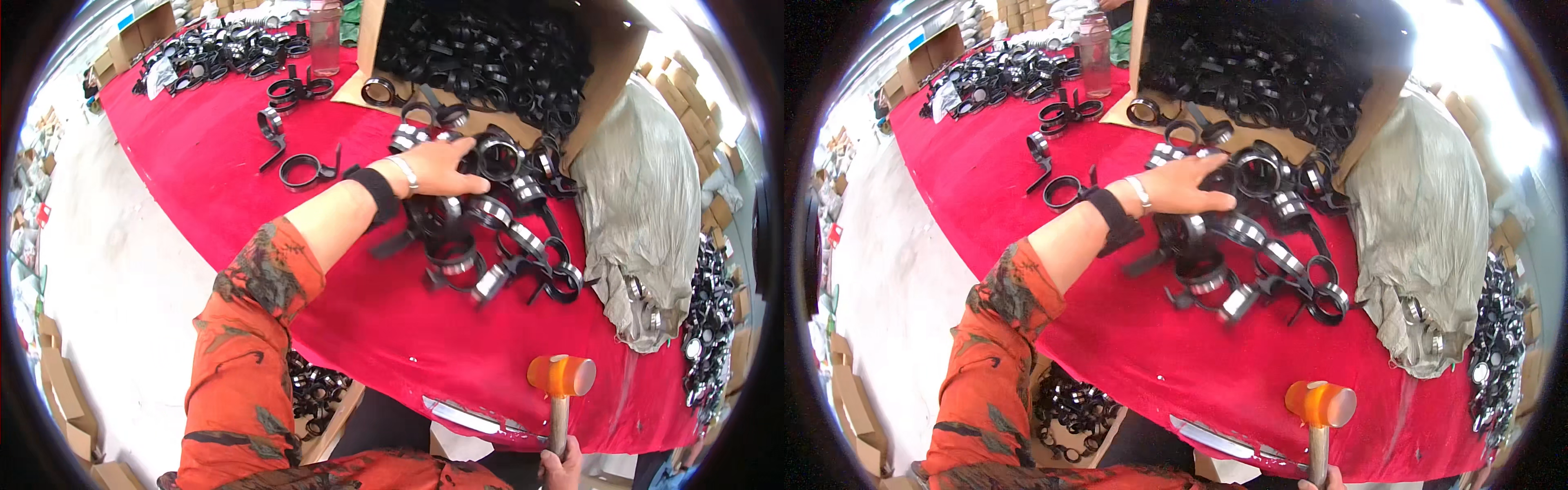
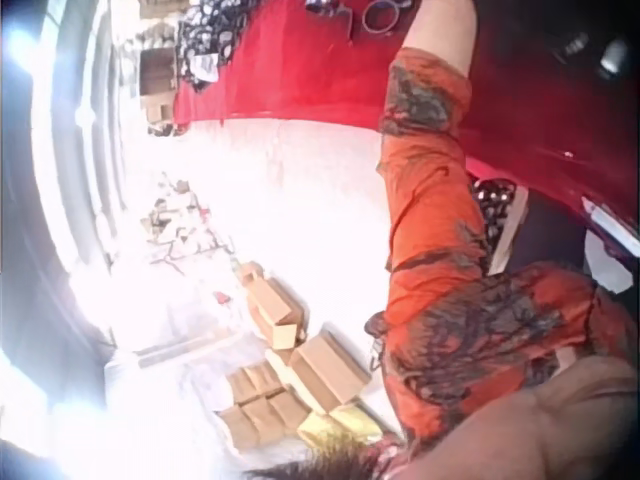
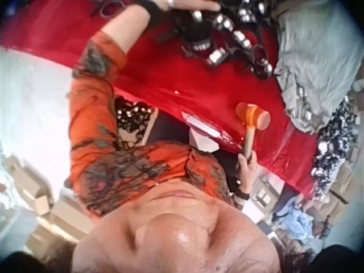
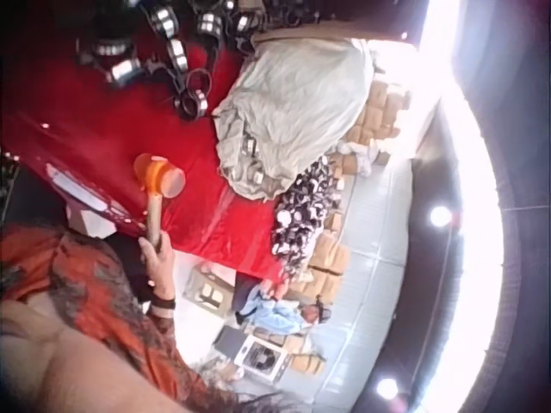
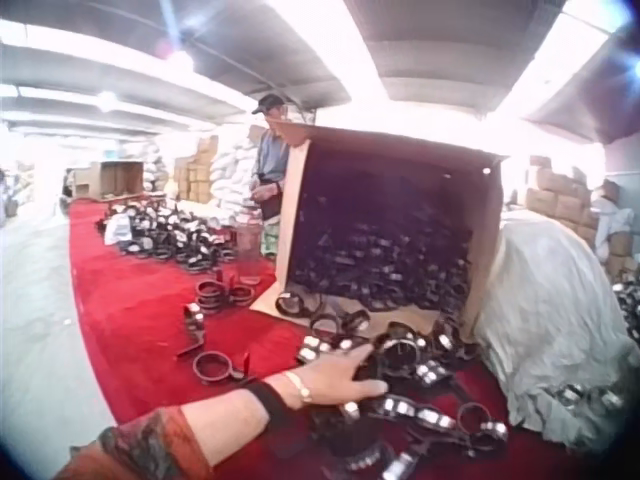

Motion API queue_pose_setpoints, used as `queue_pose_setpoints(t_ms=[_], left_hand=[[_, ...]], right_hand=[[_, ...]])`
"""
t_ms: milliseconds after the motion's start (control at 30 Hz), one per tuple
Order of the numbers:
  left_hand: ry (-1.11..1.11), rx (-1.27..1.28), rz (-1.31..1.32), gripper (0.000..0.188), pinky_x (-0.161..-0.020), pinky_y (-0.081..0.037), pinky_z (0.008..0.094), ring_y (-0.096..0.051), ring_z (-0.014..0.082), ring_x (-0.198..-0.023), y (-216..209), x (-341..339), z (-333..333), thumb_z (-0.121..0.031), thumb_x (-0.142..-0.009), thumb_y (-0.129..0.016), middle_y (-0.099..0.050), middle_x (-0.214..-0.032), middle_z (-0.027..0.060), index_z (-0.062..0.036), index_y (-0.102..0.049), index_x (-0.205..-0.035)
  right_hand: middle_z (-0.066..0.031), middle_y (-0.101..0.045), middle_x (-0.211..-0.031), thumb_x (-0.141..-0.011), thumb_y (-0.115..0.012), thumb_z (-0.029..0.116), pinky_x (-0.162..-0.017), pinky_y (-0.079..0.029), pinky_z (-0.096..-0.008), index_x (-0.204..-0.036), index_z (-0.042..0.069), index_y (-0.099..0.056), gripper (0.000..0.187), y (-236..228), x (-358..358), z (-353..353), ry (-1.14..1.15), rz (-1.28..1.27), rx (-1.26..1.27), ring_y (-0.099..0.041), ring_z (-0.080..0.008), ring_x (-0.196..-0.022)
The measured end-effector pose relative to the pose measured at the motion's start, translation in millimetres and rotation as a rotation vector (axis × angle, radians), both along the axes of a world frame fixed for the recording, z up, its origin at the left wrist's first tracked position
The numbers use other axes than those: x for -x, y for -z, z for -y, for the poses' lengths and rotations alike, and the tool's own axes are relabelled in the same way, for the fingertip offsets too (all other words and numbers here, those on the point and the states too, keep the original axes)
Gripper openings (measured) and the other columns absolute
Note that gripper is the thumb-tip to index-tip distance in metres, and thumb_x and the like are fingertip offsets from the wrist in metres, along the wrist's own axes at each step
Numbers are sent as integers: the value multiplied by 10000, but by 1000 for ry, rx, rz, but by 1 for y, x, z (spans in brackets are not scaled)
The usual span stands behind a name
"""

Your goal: Assembling plastic and metal components of clamps using a mallet.

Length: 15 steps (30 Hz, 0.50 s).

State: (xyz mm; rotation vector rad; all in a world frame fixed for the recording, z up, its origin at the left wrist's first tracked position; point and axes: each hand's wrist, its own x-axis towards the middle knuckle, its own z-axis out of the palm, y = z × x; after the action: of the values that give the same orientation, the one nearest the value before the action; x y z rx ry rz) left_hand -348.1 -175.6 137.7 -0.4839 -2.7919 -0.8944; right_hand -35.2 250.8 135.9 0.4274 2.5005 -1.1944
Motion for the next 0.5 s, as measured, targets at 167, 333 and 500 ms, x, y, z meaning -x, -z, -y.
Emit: queue_pose_setpoints(t_ms=[167, 333, 500], left_hand=[[-338, 51, -509, 329, -769, -486, 431, -602, 379, -869, -43, 23, 65, -350, -805, -623, -634, -873, 184, -47, -654, -930], [-992, 454, -266, 658, -965, -439, 466, -502, 364, -1194, -25, 31, 211, -454, -757, -696, -519, -1307, 142, -175, -494, -1318], [-843, 173, 152, 888, -1050, -379, 366, -468, 295, -1273, 28, 45, 303, -435, -730, -716, -488, -1373, 170, -102, -317, -1451]], right_hand=[[-78, -586, -723, -862, -671, 203, -502, -416, -274, -1108, 27, -557, 323, 35, -2, -28, -126, -384, -257, -510, -137, -541], [-167, -545, -708, -845, -692, 231, -584, -442, -386, -1049, 20, -565, 320, 18, 12, 1, -186, -374, -320, -540, -283, -625], [-121, -536, -658, -829, -709, 259, -542, -430, -346, -985, 7, -554, 334, 18, 21, 1, -152, -267, -383, -528, -219, -581]])
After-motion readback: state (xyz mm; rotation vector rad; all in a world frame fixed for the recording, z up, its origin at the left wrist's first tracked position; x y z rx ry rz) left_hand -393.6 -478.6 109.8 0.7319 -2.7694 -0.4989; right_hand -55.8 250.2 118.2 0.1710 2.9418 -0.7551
